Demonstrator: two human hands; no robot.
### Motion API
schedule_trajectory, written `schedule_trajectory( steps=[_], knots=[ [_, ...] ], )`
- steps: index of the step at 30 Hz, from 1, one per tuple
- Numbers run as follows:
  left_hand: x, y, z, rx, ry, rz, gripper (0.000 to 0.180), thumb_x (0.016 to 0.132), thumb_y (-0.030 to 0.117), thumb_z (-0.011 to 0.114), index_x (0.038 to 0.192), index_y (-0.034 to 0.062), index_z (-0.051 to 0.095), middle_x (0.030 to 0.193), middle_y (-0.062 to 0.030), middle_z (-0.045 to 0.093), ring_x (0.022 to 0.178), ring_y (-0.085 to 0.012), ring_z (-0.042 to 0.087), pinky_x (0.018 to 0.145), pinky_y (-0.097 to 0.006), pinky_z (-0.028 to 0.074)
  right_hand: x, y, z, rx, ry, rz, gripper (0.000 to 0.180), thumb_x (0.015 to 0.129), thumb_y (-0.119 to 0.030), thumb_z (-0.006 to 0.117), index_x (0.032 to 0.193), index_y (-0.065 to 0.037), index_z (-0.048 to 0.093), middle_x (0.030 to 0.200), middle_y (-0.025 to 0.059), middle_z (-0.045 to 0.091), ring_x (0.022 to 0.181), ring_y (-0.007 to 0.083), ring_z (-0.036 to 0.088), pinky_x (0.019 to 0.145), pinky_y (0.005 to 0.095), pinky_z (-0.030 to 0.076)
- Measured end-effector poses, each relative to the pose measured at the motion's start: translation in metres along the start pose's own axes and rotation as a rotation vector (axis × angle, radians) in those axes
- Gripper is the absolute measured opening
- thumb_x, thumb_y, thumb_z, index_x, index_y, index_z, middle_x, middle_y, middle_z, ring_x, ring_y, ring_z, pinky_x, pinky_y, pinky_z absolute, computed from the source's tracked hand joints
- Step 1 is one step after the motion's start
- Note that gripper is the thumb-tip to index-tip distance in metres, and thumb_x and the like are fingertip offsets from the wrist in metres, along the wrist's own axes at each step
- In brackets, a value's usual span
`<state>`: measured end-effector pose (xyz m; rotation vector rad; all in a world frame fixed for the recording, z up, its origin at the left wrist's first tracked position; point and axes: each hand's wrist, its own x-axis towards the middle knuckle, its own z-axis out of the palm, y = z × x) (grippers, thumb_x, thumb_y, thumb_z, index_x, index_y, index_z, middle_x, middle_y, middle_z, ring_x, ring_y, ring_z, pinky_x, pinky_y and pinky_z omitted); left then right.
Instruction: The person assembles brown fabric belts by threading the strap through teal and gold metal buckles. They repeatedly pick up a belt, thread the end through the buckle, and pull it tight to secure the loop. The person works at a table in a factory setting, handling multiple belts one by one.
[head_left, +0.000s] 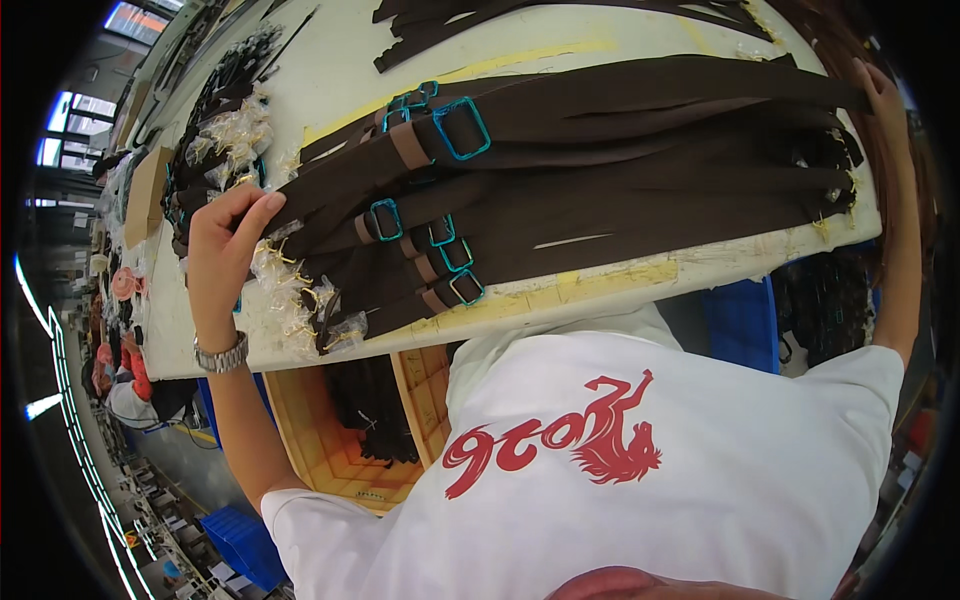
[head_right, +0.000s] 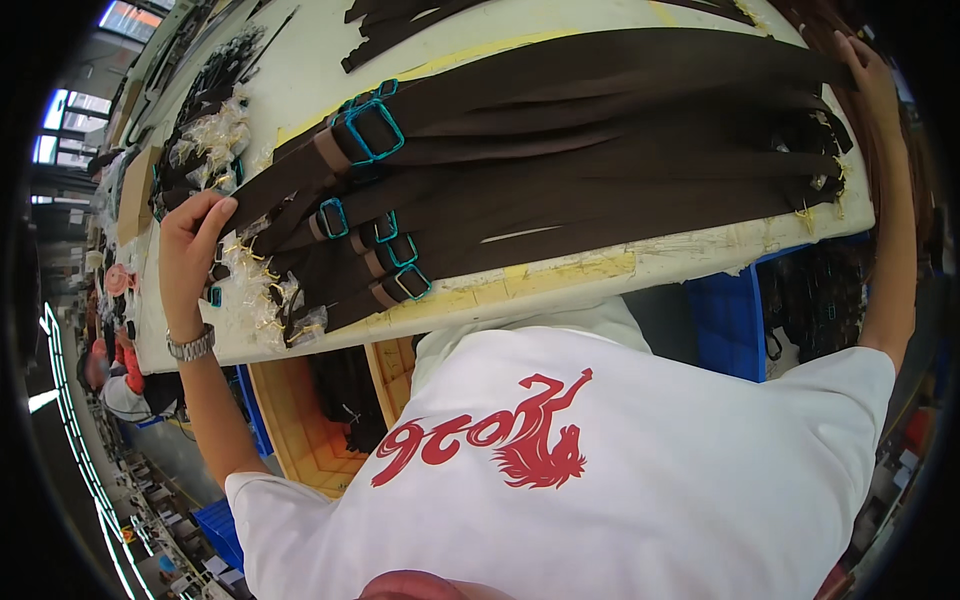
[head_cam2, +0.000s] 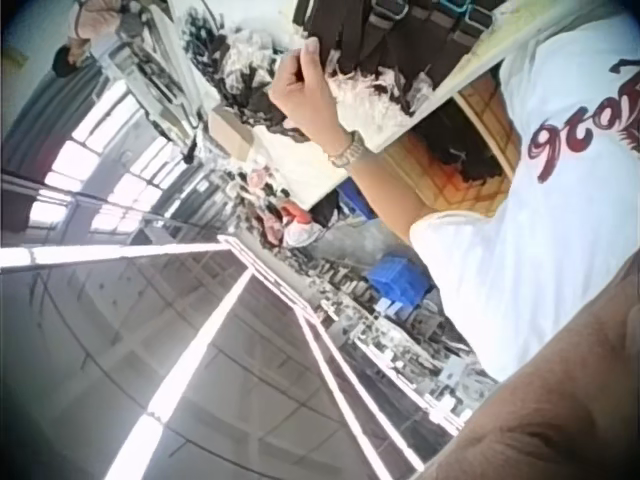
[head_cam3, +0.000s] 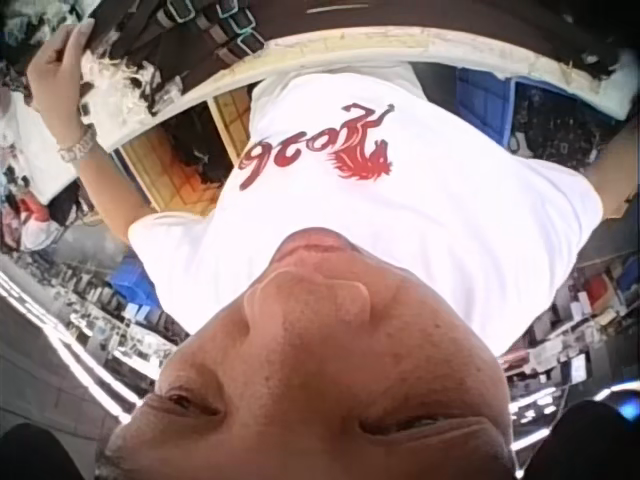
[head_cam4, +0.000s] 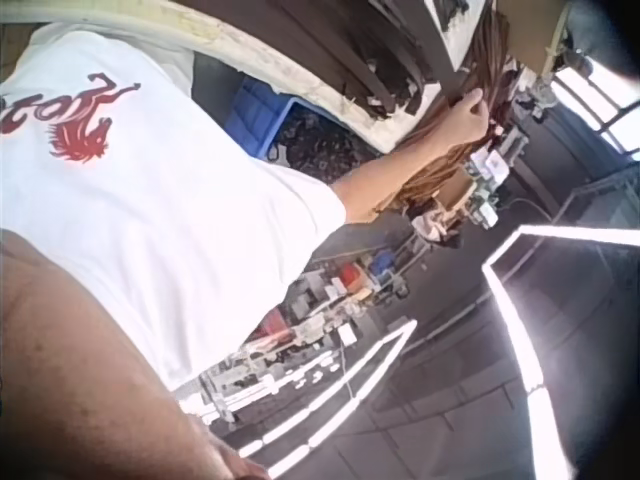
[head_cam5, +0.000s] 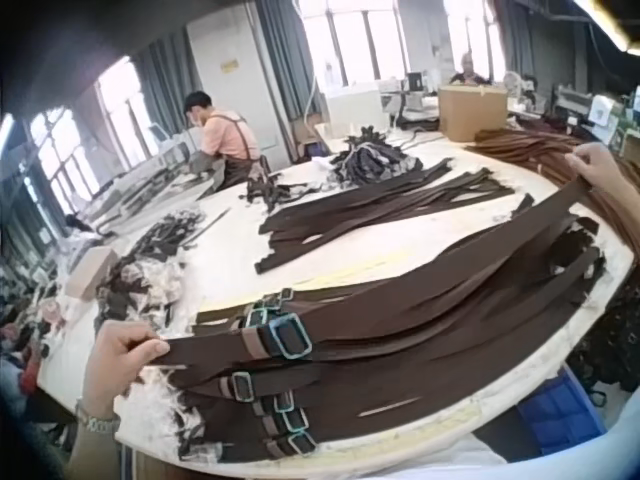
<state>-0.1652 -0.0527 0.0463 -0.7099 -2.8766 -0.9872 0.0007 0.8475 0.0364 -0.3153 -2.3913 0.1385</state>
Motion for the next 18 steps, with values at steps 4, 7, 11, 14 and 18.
schedule_trajectory(
  steps=[4,7,11,14,18],
  knots=[
    [0.041,-0.046,0.037,0.258,0.034,0.188,0.034,0.101,0.024,0.077,0.087,-0.0052,0.066,0.065,-0.0088,0.049,0.061,-0.0134,0.042,0.059,-0.033,0.036,-0.015,-0.033,0.088,-0.284,-0.214,0.052,0.040,0.105,-0.042,0.068,0.116,-0.005,0.075,0.090,0.0154,0.072,0.083,0.0273,0.074,0.079,0.0366,0.054],
    [0.060,-0.064,0.050,0.329,0.028,0.179,0.039,0.098,0.032,0.079,0.085,-0.0041,0.069,0.067,-0.0142,0.057,0.059,-0.0238,0.050,0.059,-0.038,0.039,-0.014,-0.070,0.141,-0.008,0.011,-0.155,0.029,0.105,-0.030,0.070,0.117,-0.004,0.075,0.104,0.0153,0.078,0.095,0.0300,0.076,0.086,0.0384,0.057],
    [0.049,-0.075,0.040,0.316,0.007,0.093,0.040,0.096,0.034,0.081,0.085,-0.0035,0.071,0.068,-0.0146,0.062,0.059,-0.0256,0.054,0.060,-0.038,0.042,0.041,-0.196,0.193,0.280,-0.189,-0.215,0.024,0.105,-0.021,0.070,0.120,-0.003,0.074,0.107,0.0124,0.078,0.101,0.0299,0.075,0.092,0.0388,0.057],
    [0.037,-0.094,0.042,0.141,0.061,0.080,0.032,0.096,0.027,0.081,0.091,-0.0032,0.074,0.071,-0.0104,0.066,0.064,-0.0172,0.056,0.062,-0.034,0.043,0.067,-0.297,0.246,0.400,-0.248,-0.411,0.020,0.104,-0.016,0.071,0.119,-0.003,0.072,0.112,0.0109,0.075,0.098,0.0267,0.074,0.090,0.0359,0.059],
    [0.034,-0.111,0.031,-0.102,0.029,-0.067,0.028,0.101,0.022,0.077,0.087,-0.0024,0.071,0.069,-0.0087,0.062,0.062,-0.0140,0.052,0.060,-0.036,0.040,0.093,-0.379,0.348,0.313,-0.150,-0.727,0.036,0.099,-0.021,0.075,0.132,-0.008,0.070,0.120,0.0098,0.071,0.120,0.0326,0.066,0.103,0.0454,0.054]
  ],
)
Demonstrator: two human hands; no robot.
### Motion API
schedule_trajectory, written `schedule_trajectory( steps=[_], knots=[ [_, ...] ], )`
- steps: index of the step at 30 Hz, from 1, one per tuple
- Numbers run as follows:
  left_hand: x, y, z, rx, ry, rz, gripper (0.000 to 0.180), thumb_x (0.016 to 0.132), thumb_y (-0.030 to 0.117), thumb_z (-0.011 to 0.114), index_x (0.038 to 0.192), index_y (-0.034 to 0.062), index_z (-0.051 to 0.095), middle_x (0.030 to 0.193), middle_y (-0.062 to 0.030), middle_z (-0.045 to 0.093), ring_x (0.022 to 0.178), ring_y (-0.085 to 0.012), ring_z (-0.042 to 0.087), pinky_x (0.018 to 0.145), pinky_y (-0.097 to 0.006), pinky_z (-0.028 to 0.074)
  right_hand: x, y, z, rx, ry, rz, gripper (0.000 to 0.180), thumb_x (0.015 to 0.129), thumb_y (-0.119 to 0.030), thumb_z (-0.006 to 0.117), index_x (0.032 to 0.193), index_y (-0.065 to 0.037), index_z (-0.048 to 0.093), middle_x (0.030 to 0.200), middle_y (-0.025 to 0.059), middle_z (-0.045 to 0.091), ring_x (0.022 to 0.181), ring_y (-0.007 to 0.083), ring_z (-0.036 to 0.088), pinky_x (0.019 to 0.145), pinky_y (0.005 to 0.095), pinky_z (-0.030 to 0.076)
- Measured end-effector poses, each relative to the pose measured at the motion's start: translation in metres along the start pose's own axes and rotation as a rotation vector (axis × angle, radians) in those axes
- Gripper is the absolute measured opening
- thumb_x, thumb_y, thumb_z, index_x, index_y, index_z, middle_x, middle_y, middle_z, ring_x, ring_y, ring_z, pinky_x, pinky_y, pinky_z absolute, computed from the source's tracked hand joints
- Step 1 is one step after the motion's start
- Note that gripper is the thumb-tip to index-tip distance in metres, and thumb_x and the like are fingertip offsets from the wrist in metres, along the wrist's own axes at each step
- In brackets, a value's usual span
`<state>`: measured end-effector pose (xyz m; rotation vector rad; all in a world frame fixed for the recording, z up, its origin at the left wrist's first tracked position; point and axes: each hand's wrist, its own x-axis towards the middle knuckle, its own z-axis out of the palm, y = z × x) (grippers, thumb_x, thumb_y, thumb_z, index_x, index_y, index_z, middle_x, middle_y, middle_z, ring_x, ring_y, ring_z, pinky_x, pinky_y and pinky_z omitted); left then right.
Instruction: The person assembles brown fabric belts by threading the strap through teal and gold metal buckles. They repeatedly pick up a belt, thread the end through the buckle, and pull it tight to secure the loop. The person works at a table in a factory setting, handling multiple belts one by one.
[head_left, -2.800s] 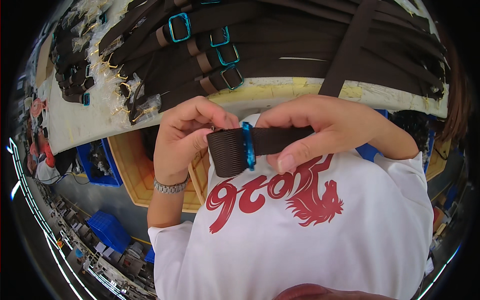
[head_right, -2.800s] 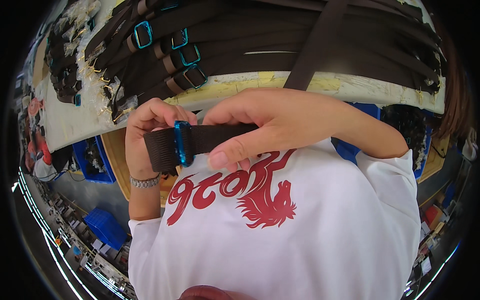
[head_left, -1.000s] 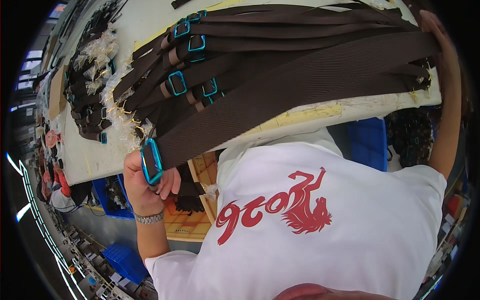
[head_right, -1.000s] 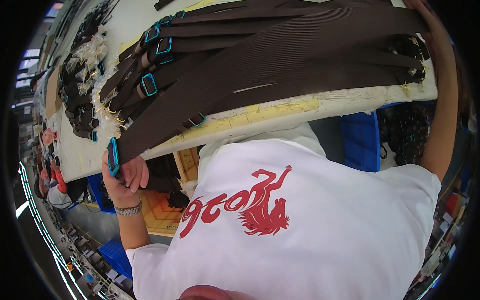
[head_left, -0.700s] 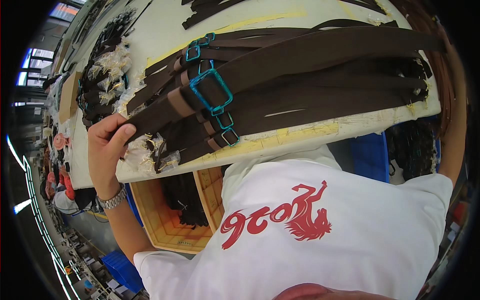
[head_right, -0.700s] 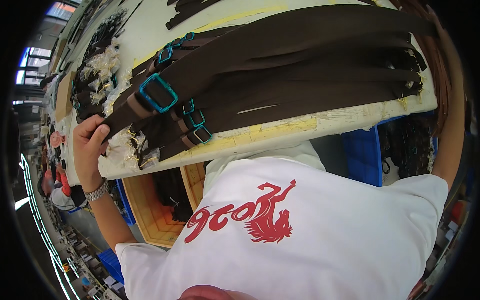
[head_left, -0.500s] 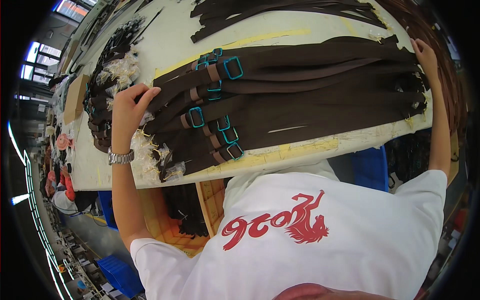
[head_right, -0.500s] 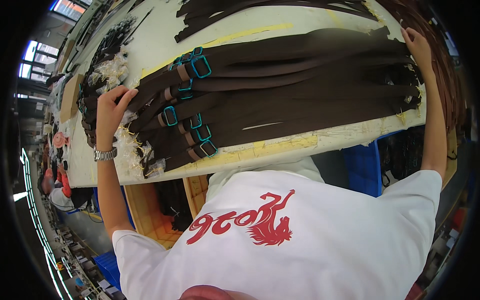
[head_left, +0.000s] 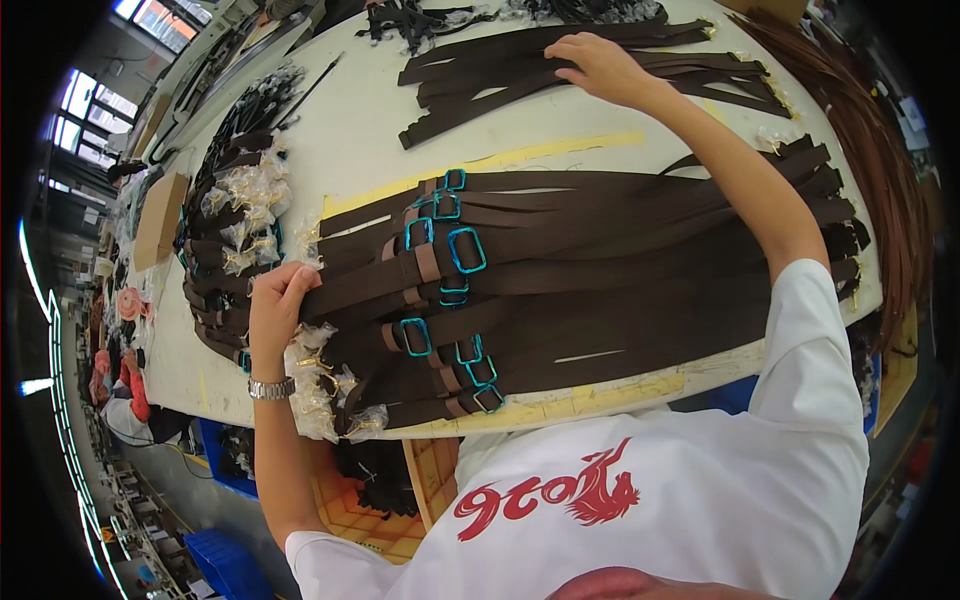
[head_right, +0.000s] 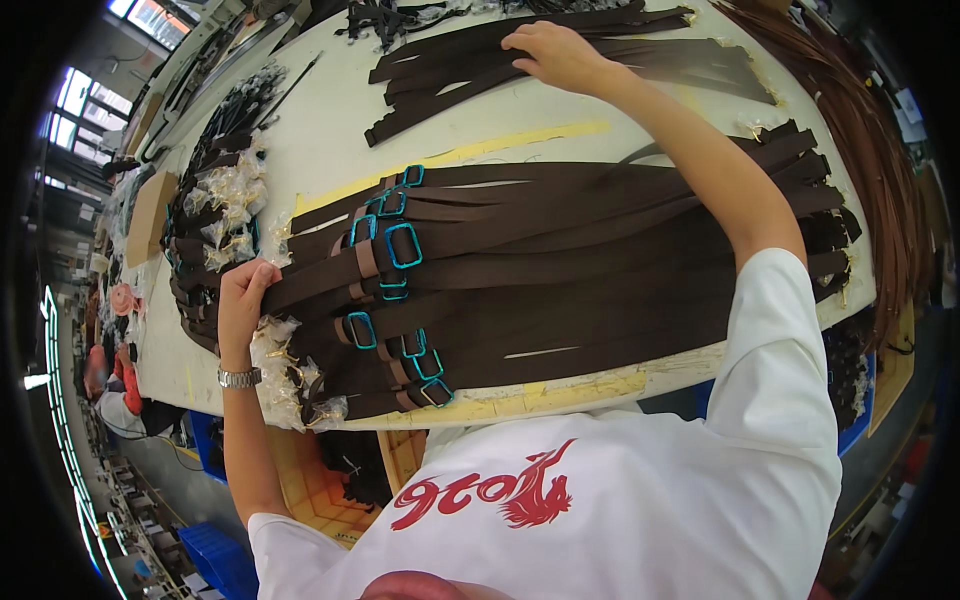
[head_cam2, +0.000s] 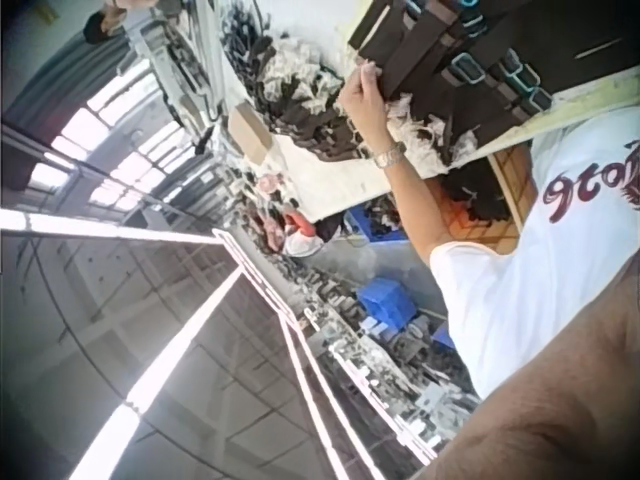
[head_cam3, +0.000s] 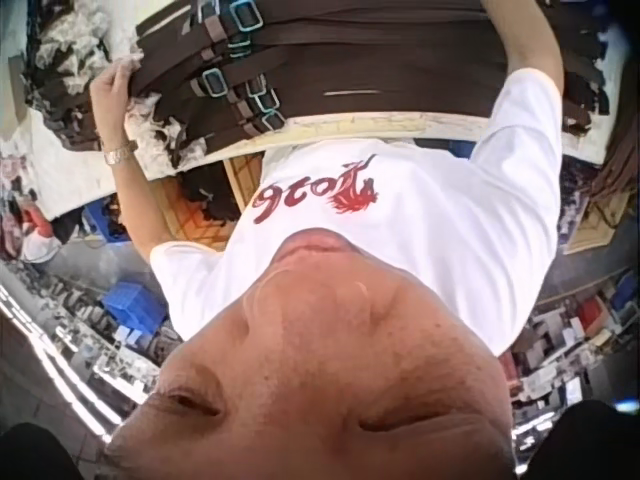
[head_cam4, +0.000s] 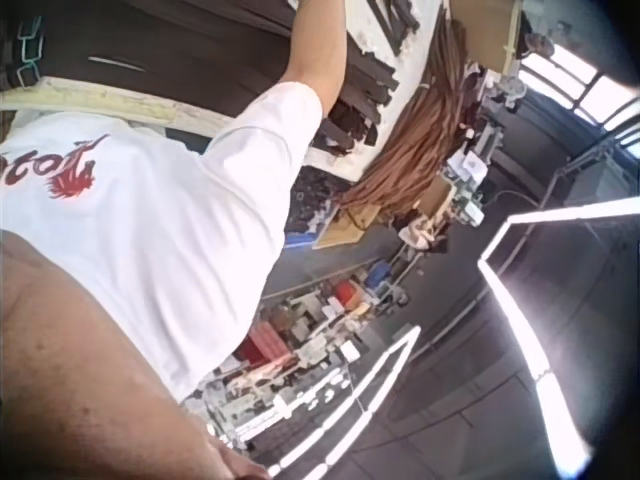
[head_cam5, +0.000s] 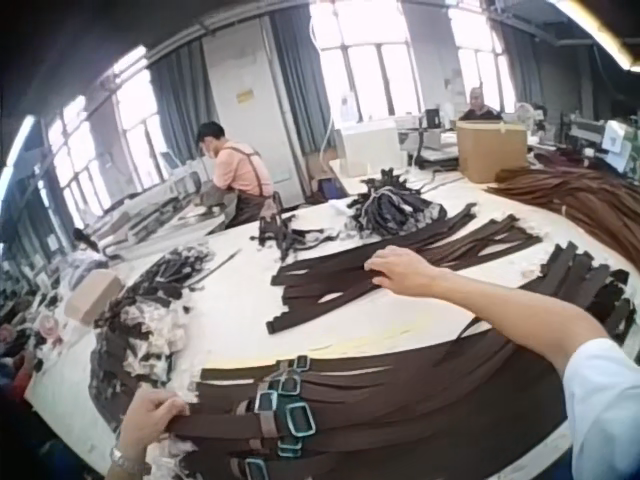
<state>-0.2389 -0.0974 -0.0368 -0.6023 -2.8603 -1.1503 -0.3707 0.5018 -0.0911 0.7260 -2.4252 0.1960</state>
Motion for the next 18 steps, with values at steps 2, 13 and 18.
schedule_trajectory(
  steps=[2,13,18],
  knots=[
    [0.001,0.021,0.001,0.163,0.078,0.025,0.031,0.102,0.021,0.075,0.083,-0.0025,0.068,0.068,-0.0086,0.060,0.060,-0.0160,0.049,0.059,-0.037,0.039,0.026,-0.008,0.041,0.008,-0.118,-0.024,0.040,0.098,-0.023,0.077,0.135,-0.009,0.069,0.123,0.0089,0.071,0.122,0.0324,0.063,0.107,0.0450,0.051],
    [-0.001,0.040,0.024,0.379,0.312,0.324,0.007,0.094,0.004,0.078,0.097,-0.0006,0.075,0.102,-0.0124,0.077,0.091,-0.0296,0.073,0.086,-0.038,0.056,0.057,-0.061,0.093,-0.228,-0.254,-0.231,0.016,0.091,-0.001,0.066,0.106,-0.006,0.066,0.105,0.0116,0.066,0.103,0.0310,0.069,0.089,0.0443,0.053],
    [-0.007,0.093,0.050,0.077,0.328,0.374,0.006,0.096,0.004,0.077,0.099,-0.0008,0.077,0.098,-0.0117,0.078,0.087,-0.0260,0.074,0.076,-0.036,0.057,0.061,-0.089,0.007,0.311,-0.142,0.038,0.011,0.108,-0.011,0.059,0.104,-0.001,0.057,0.089,0.0133,0.067,0.082,0.0296,0.072,0.072,0.0439,0.054]
  ],
)
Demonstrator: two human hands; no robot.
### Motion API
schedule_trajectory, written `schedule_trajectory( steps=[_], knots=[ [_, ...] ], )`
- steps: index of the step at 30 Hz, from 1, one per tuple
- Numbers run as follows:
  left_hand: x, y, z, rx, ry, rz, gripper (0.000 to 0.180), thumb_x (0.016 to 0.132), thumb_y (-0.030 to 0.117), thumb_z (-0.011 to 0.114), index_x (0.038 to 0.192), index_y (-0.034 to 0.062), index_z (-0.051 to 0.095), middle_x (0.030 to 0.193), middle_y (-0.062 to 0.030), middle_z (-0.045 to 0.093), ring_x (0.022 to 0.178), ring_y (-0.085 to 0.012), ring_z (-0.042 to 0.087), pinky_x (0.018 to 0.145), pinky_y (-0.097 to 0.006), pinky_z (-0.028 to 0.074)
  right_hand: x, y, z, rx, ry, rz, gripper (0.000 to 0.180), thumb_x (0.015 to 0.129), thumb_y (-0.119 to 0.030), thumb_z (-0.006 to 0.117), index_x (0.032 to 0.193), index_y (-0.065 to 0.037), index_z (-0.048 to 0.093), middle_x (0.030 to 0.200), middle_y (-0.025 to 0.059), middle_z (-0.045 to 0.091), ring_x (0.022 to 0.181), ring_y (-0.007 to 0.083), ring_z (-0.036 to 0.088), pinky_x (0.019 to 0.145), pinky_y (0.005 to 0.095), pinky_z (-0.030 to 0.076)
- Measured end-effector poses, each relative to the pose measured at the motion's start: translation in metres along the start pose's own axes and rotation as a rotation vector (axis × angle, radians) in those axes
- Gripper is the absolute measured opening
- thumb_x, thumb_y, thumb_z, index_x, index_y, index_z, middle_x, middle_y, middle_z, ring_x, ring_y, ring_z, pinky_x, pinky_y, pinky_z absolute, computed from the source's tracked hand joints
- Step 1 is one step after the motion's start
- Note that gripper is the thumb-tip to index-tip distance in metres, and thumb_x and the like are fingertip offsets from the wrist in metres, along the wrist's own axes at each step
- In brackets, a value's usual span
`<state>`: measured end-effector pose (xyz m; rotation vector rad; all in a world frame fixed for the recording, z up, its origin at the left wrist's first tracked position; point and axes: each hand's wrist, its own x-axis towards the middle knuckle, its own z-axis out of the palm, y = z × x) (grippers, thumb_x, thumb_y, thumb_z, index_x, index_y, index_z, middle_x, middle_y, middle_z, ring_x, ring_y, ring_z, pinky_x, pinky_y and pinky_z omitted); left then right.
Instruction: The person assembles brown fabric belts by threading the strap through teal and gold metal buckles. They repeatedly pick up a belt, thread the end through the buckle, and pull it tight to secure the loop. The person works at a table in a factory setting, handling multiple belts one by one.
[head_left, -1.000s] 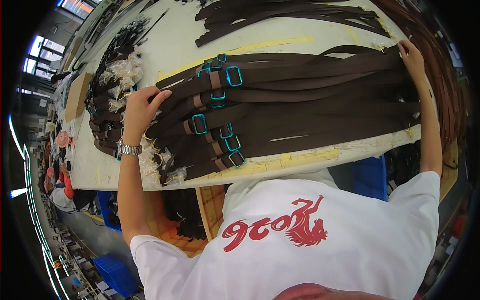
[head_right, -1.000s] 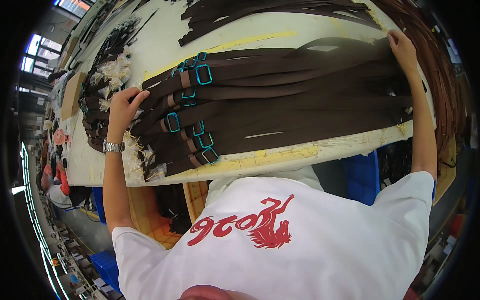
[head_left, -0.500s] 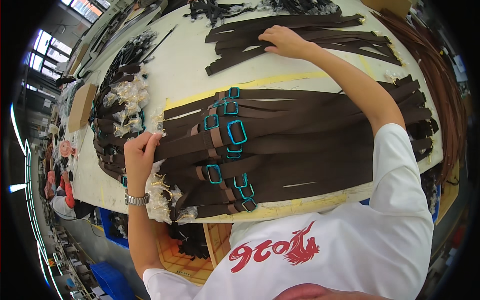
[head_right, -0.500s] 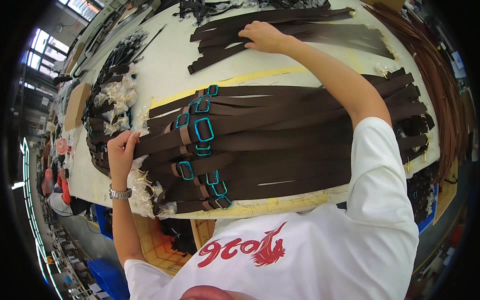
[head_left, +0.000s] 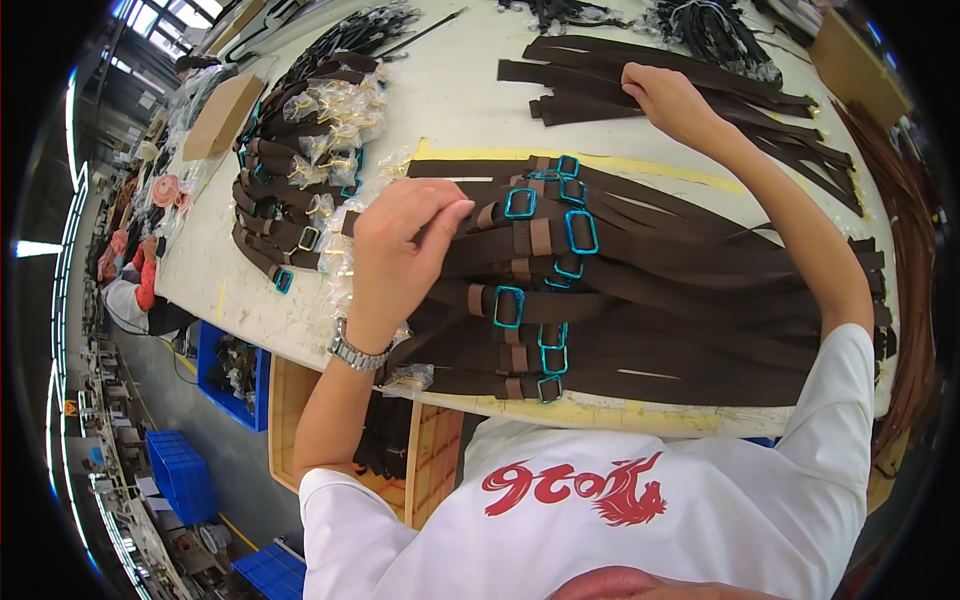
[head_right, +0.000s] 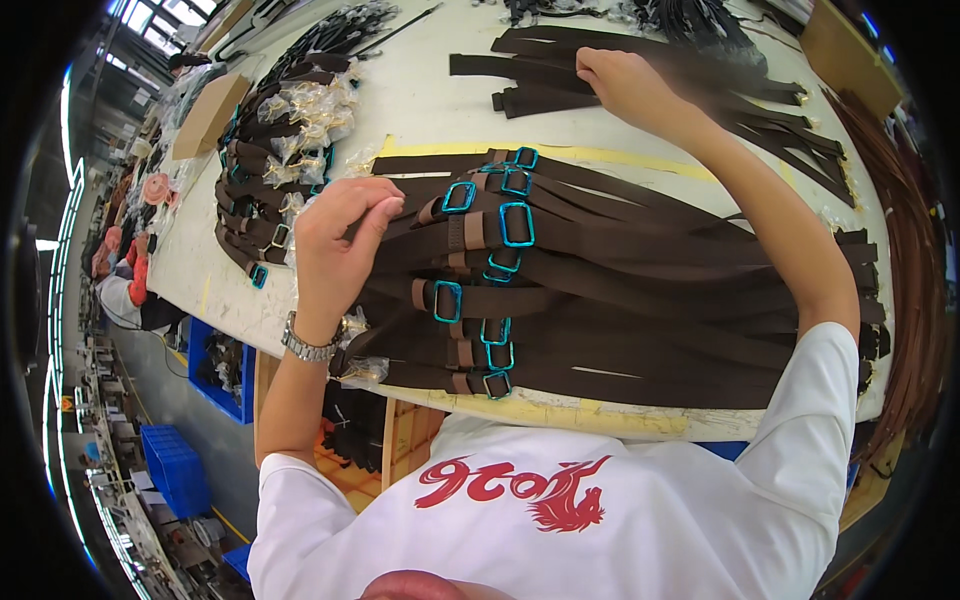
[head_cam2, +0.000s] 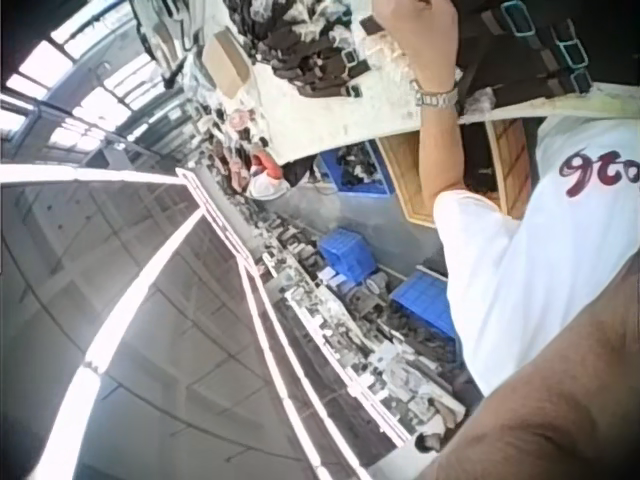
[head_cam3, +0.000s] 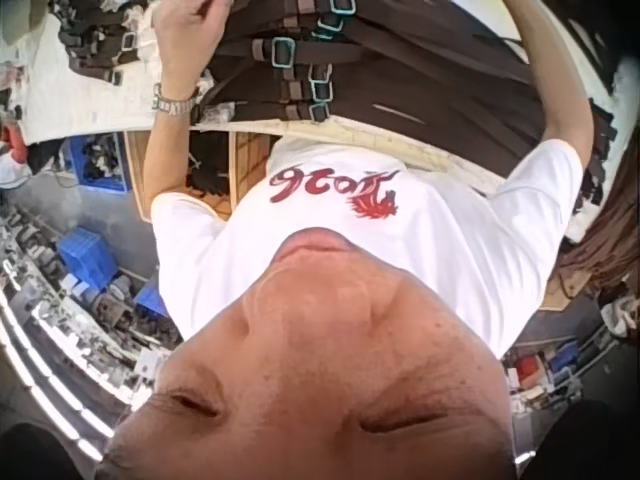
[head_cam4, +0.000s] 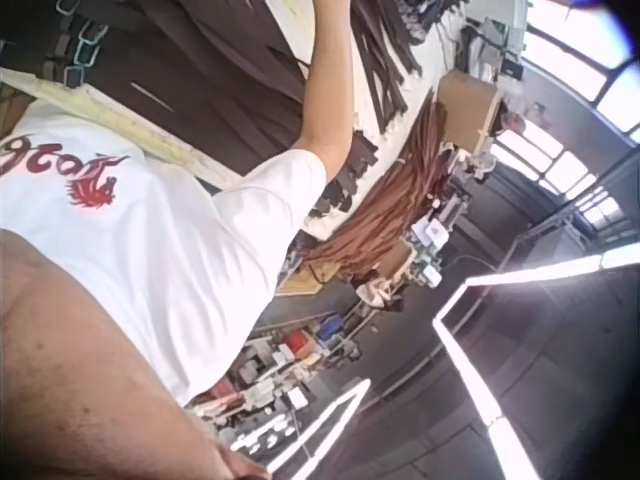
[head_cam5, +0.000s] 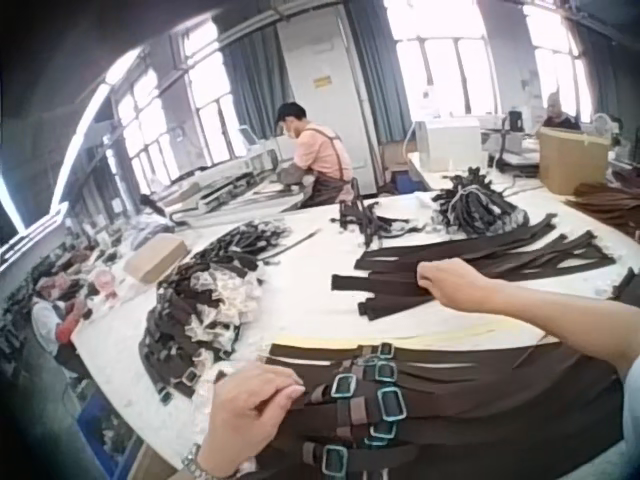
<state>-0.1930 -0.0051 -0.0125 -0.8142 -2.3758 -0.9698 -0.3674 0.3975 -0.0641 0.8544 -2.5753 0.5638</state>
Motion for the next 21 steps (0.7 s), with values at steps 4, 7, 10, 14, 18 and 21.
schedule_trajectory(
  steps=[4,7,10,14,18,21],
  knots=[
    [-0.005,0.035,0.017,-0.695,-0.306,-0.427,0.029,0.110,0.016,0.066,0.129,-0.0050,0.071,0.120,-0.0131,0.077,0.078,-0.0134,0.072,0.060,-0.022,0.053,-0.021,-0.118,-0.083,0.745,-0.221,0.263,0.018,0.117,-0.020,0.051,0.111,-0.003,0.054,0.086,0.0054,0.069,0.071,0.0100,0.067,0.069,0.0257,0.055],
    [-0.002,0.056,0.035,-1.333,-0.299,-0.568,0.054,0.114,0.030,0.061,0.154,-0.0060,0.051,0.137,-0.0198,0.071,0.064,-0.0097,0.064,0.051,-0.019,0.045,-0.068,-0.189,-0.121,0.958,-0.483,0.330,0.017,0.118,-0.016,0.047,0.113,-0.002,0.054,0.086,0.0085,0.071,0.072,0.0130,0.068,0.069,0.0273,0.056],
    [-0.009,0.051,0.042,-1.599,-0.236,-0.584,0.042,0.115,0.029,0.059,0.143,-0.0014,0.061,0.121,-0.0176,0.077,0.054,-0.0061,0.054,0.047,-0.019,0.039,-0.117,-0.237,-0.140,0.990,-0.680,0.430,0.014,0.116,-0.014,0.047,0.110,-0.002,0.053,0.088,0.0077,0.075,0.074,0.0130,0.072,0.069,0.0302,0.057],
    [-0.026,0.102,0.038,-1.152,-0.202,-0.590,0.037,0.118,0.032,0.052,0.115,0.0015,0.072,0.114,-0.0167,0.078,0.051,-0.0049,0.051,0.045,-0.019,0.037,-0.154,-0.260,-0.124,1.321,-0.826,0.625,0.027,0.119,-0.026,0.048,0.115,0.000,0.054,0.099,0.0099,0.076,0.084,0.0156,0.075,0.075,0.0319,0.060],
    [-0.042,0.112,0.022,-1.106,-0.552,-0.494,0.039,0.116,0.027,0.054,0.142,-0.0004,0.065,0.117,-0.0103,0.078,0.065,-0.0073,0.065,0.055,-0.021,0.048,-0.144,-0.286,-0.088,1.522,-0.714,0.590,0.025,0.118,-0.020,0.049,0.128,0.001,0.058,0.101,0.0111,0.075,0.086,0.0161,0.075,0.074,0.0287,0.059],
    [-0.051,0.052,-0.013,-0.799,-0.191,-0.423,0.036,0.115,0.022,0.054,0.137,-0.0029,0.068,0.110,-0.0120,0.080,0.073,-0.0110,0.072,0.063,-0.024,0.056,-0.144,-0.283,-0.094,1.649,-0.858,0.687,0.026,0.117,-0.017,0.050,0.129,0.003,0.061,0.103,0.0127,0.074,0.087,0.0170,0.075,0.079,0.0295,0.058]
  ],
)
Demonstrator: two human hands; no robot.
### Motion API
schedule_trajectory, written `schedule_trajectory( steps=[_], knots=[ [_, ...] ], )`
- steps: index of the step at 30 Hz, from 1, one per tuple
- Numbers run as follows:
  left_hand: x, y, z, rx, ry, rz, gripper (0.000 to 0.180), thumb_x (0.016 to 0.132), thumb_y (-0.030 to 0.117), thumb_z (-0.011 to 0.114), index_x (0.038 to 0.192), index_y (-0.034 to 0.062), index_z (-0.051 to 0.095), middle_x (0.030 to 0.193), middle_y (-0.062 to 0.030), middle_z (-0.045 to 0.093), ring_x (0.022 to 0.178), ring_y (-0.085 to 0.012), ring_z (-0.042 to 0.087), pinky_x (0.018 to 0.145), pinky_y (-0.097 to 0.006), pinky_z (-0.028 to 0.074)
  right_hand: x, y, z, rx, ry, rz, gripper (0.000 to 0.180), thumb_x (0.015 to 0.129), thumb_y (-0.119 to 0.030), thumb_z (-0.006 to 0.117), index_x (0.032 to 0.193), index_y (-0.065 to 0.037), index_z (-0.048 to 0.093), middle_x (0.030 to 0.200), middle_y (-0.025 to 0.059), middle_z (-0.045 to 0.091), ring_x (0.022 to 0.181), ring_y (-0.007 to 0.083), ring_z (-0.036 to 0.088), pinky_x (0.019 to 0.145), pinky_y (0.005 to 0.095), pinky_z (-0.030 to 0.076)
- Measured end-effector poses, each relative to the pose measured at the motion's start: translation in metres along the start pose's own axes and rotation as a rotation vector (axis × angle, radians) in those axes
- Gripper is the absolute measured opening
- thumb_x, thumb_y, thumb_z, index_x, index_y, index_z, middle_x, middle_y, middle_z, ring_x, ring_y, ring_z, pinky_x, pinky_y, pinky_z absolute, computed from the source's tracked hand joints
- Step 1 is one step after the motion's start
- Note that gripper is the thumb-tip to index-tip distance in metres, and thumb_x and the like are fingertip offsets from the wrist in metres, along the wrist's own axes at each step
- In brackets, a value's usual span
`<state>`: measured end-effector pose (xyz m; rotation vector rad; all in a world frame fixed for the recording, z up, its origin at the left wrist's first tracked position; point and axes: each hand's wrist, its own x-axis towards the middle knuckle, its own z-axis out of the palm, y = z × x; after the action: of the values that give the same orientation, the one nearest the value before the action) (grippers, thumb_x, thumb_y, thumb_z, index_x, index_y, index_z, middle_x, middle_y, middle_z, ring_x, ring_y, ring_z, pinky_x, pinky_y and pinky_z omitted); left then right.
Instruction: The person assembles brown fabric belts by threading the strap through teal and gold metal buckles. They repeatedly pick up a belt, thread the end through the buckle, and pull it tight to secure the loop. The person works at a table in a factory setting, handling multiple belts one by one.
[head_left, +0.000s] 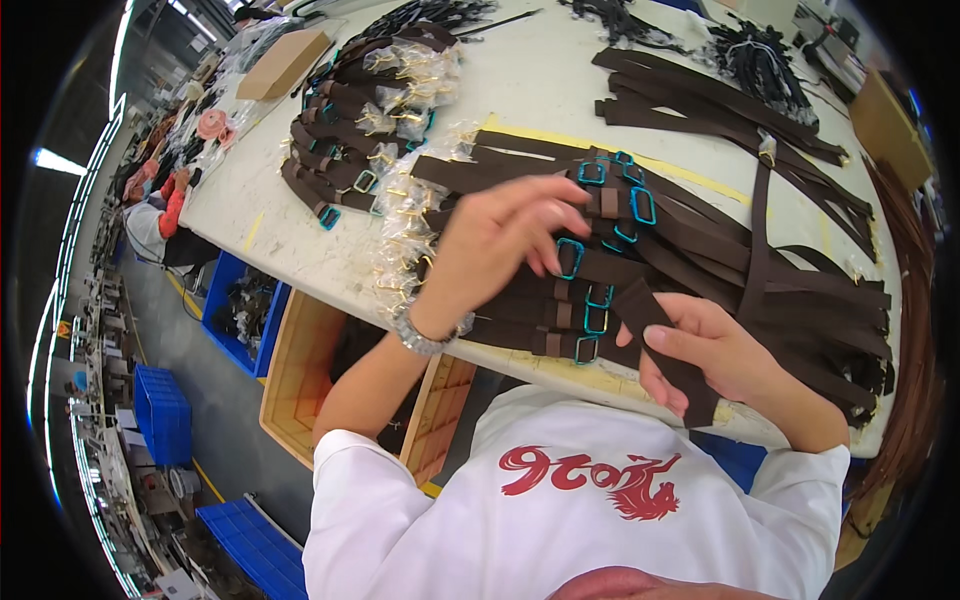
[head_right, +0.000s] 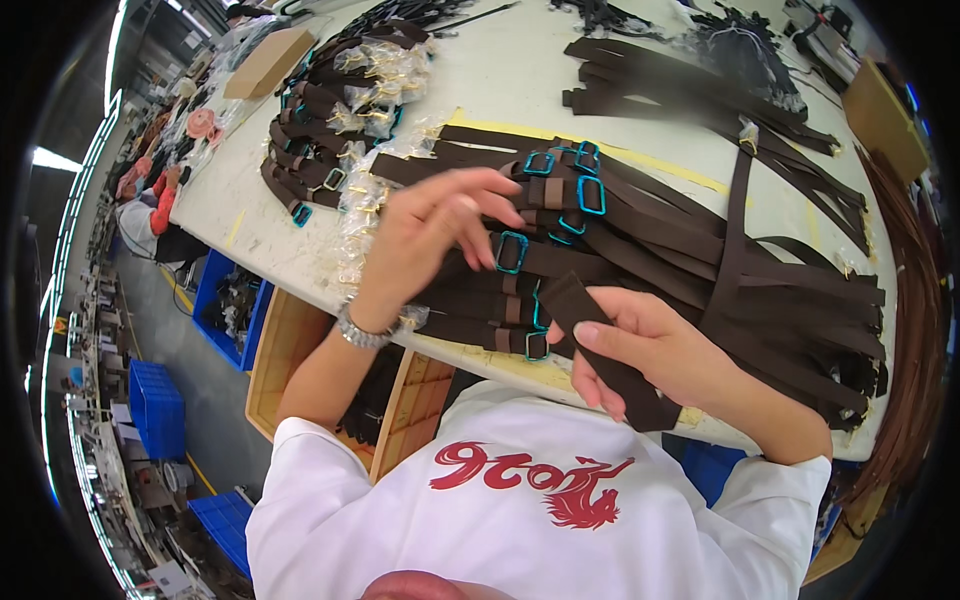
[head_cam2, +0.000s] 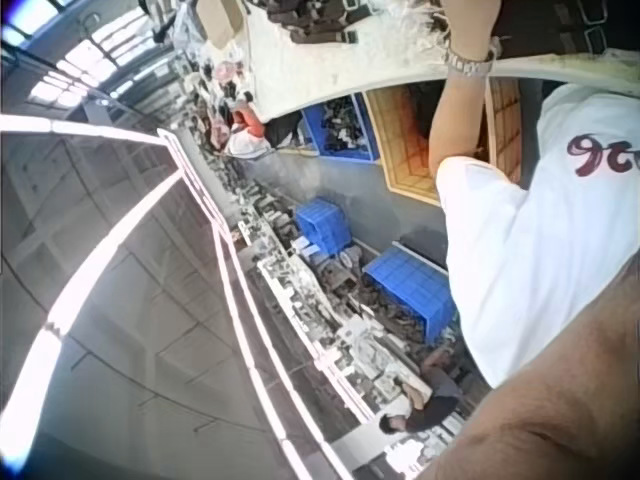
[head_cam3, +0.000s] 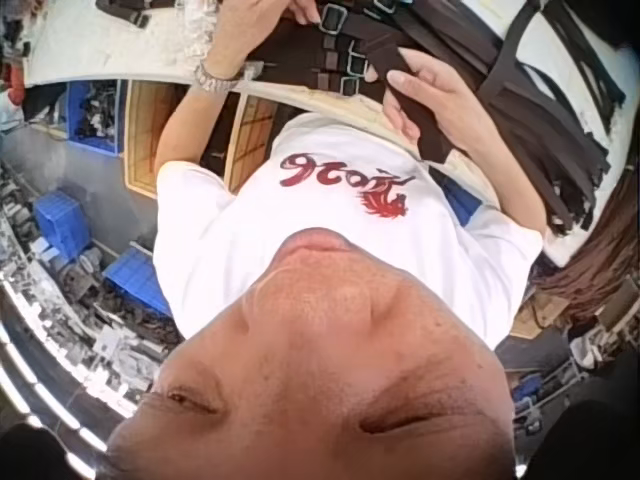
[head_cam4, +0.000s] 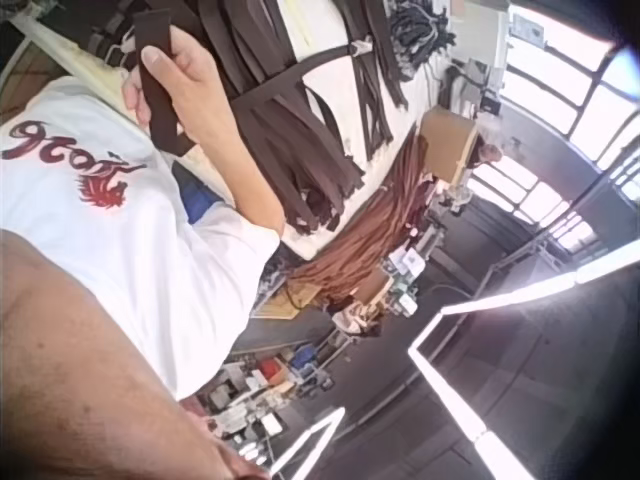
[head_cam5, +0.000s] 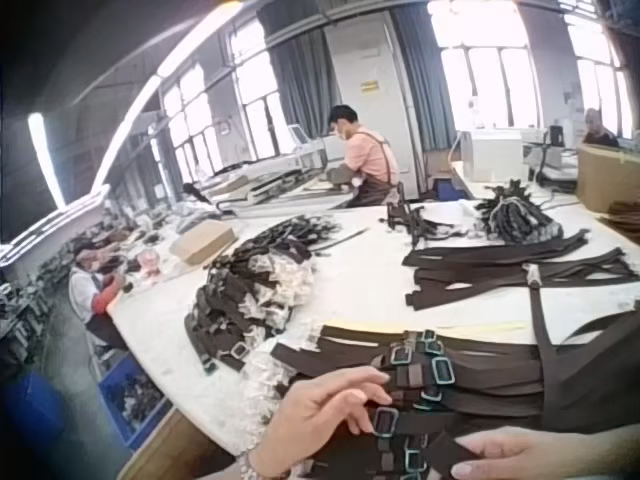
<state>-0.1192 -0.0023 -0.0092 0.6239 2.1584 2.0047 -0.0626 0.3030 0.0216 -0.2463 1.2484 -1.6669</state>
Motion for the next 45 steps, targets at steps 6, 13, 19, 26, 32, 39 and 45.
schedule_trajectory(
  steps=[6,13,19,26,32,39,45],
  knots=[
    [-0.023,-0.090,-0.255,1.545,0.439,0.149,0.038,0.094,-0.001,0.066,0.129,0.0113,0.074,0.120,-0.0160,0.076,0.112,-0.0359,0.070,0.092,-0.044,0.058,-0.001,0.026,0.016,-0.026,-0.058,-0.021,0.024,0.116,-0.016,0.053,0.124,0.003,0.066,0.095,0.0108,0.073,0.075,0.0130,0.067,0.068,0.0285,0.053],
    [-0.019,-0.141,-0.326,1.962,0.096,0.105,0.041,0.089,0.000,0.067,0.129,0.0119,0.068,0.134,-0.0141,0.068,0.132,-0.0368,0.058,0.102,-0.050,0.051,0.019,0.046,0.011,0.083,-0.065,0.092,0.033,0.117,-0.026,0.054,0.122,0.002,0.070,0.078,0.0039,0.066,0.059,0.0084,0.056,0.059,0.0265,0.047],
    [-0.002,-0.111,-0.322,1.694,0.013,-0.091,0.009,0.094,0.013,0.071,0.100,0.0077,0.075,0.101,-0.0119,0.076,0.109,-0.0327,0.069,0.098,-0.051,0.048,0.019,0.052,0.017,0.099,0.025,0.057,0.033,0.115,-0.027,0.059,0.121,0.002,0.072,0.075,0.0019,0.063,0.061,0.0079,0.057,0.060,0.0262,0.047],
    [-0.012,-0.010,-0.246,0.570,0.394,0.025,0.016,0.108,0.012,0.067,0.112,0.0000,0.076,0.085,0.0008,0.070,0.071,-0.0059,0.062,0.065,-0.025,0.048,0.014,0.057,0.009,0.159,0.085,-0.071,0.032,0.104,-0.028,0.077,0.103,0.004,0.074,0.071,-0.0017,0.055,0.058,0.0065,0.039,0.054,0.0258,0.031],
    [-0.042,0.116,-0.091,0.677,-0.337,-0.242,0.018,0.100,0.006,0.076,0.115,-0.0030,0.073,0.079,-0.0025,0.070,0.064,-0.0064,0.063,0.056,-0.025,0.048,0.035,0.039,0.030,0.044,0.145,-0.193,0.032,0.106,-0.032,0.073,0.117,-0.001,0.072,0.083,-0.0026,0.060,0.060,0.0007,0.036,0.053,0.0213,0.026],
    [-0.061,0.087,0.006,0.187,-0.523,-0.612,0.013,0.098,0.001,0.078,0.104,-0.0021,0.066,0.083,-0.0068,0.075,0.063,-0.0083,0.067,0.053,-0.024,0.049,0.050,0.070,0.048,0.242,-0.055,-0.205,0.034,0.107,-0.035,0.074,0.127,-0.009,0.063,0.092,-0.0020,0.064,0.064,-0.0001,0.040,0.053,0.0201,0.027],
    [-0.081,0.053,0.029,-0.130,-0.401,-0.692,0.014,0.100,0.002,0.076,0.106,-0.0014,0.064,0.081,-0.0065,0.075,0.061,-0.0060,0.065,0.052,-0.023,0.048,0.044,0.089,0.041,0.386,0.038,-0.173,0.030,0.104,-0.035,0.079,0.109,-0.011,0.063,0.074,-0.0052,0.053,0.054,0.0018,0.035,0.047,0.0236,0.020]
  ],
)
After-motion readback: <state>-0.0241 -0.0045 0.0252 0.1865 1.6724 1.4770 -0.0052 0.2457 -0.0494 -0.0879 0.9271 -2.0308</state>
